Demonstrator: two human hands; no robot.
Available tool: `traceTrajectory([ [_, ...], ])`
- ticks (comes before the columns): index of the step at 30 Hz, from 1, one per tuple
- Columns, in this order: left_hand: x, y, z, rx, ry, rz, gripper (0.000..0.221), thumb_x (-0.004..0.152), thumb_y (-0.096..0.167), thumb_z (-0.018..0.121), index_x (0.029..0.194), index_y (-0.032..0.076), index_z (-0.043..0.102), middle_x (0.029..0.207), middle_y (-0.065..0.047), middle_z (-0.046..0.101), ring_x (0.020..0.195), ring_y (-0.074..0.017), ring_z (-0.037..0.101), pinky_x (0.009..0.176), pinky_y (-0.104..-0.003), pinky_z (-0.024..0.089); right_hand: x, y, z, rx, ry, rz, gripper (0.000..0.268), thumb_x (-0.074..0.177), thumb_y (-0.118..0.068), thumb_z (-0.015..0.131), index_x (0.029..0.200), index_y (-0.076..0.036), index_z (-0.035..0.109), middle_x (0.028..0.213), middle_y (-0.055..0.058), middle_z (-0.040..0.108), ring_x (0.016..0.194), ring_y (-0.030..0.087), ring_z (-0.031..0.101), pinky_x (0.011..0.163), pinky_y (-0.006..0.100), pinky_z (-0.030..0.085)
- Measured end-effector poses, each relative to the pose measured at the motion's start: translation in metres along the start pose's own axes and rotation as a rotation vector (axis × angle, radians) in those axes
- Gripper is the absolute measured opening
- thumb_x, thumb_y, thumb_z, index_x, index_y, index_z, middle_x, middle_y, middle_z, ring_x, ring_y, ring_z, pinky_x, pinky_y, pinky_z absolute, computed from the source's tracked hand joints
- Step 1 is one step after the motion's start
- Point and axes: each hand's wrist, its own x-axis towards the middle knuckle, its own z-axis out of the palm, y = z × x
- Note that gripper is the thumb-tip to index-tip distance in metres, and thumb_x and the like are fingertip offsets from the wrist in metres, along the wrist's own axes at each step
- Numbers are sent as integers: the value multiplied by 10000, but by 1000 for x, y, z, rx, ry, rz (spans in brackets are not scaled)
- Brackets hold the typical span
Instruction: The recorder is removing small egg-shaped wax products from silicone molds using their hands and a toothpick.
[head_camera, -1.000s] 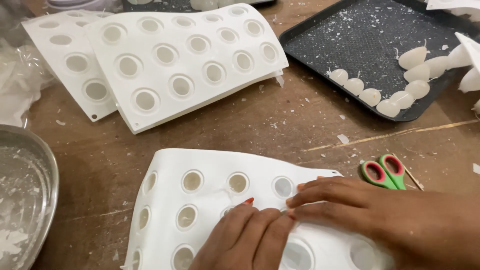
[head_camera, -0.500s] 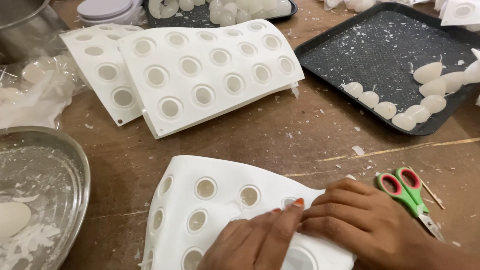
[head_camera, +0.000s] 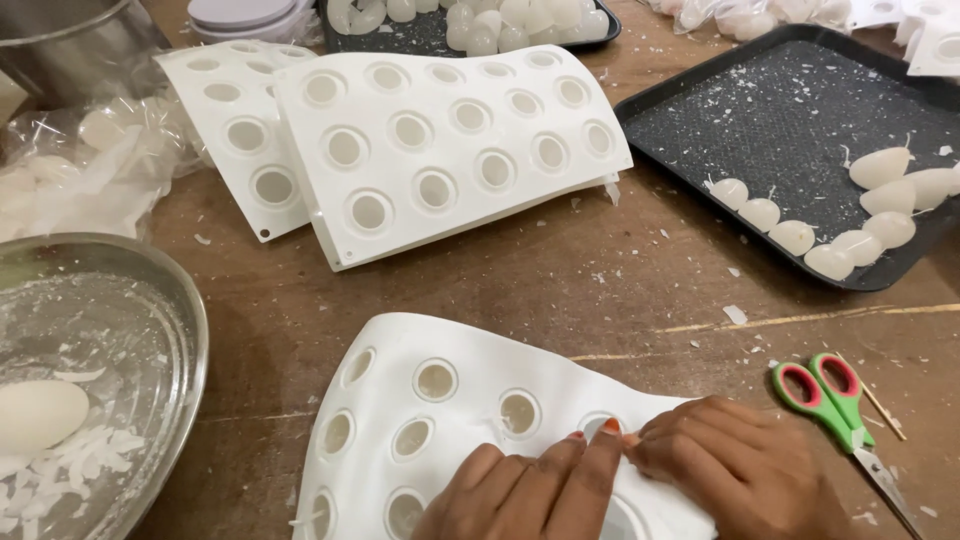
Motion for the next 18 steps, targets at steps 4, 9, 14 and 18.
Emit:
traceTrajectory([
  [4, -3, 1, 2, 68, 37, -34, 260, 1027, 229, 630, 1189, 48, 724, 861, -123, 769, 767, -155, 769, 645, -301, 578, 12, -6, 1, 17, 126, -47, 214, 821, -218, 723, 777, -17, 664, 782, 109, 717, 792, 239, 758, 717, 367, 611],
  [9, -9, -6, 16, 141, 208, 35, 240, 1028, 214, 663, 1199, 45, 660, 827, -54, 758, 736, -127, 759, 655, -296, 579, 10, -4, 13, 5, 225, -113, 219, 797, -129, 792, 719, -38, 609, 699, 99, 672, 676, 223, 710, 635, 363, 585],
  [14, -16, -10, 18, 214, 276, 62, 293, 993, 193, 712, 1225, 43, 613, 753, 9, 717, 630, -88, 701, 666, -300, 588, 9, -9, 17, 28, 277, -123, 253, 802, -71, 816, 714, -44, 579, 647, 82, 648, 606, 195, 681, 605, 355, 580],
  [18, -18, -10, 18, 178, 42, 55, 373, 966, 210, 699, 1295, 36, 674, 657, -1, 666, 569, -78, 672, 597, -308, 579, 7, -10, 20, 41, 311, -101, 242, 801, -83, 808, 737, -45, 577, 640, 77, 645, 598, 185, 679, 597, 352, 578],
])
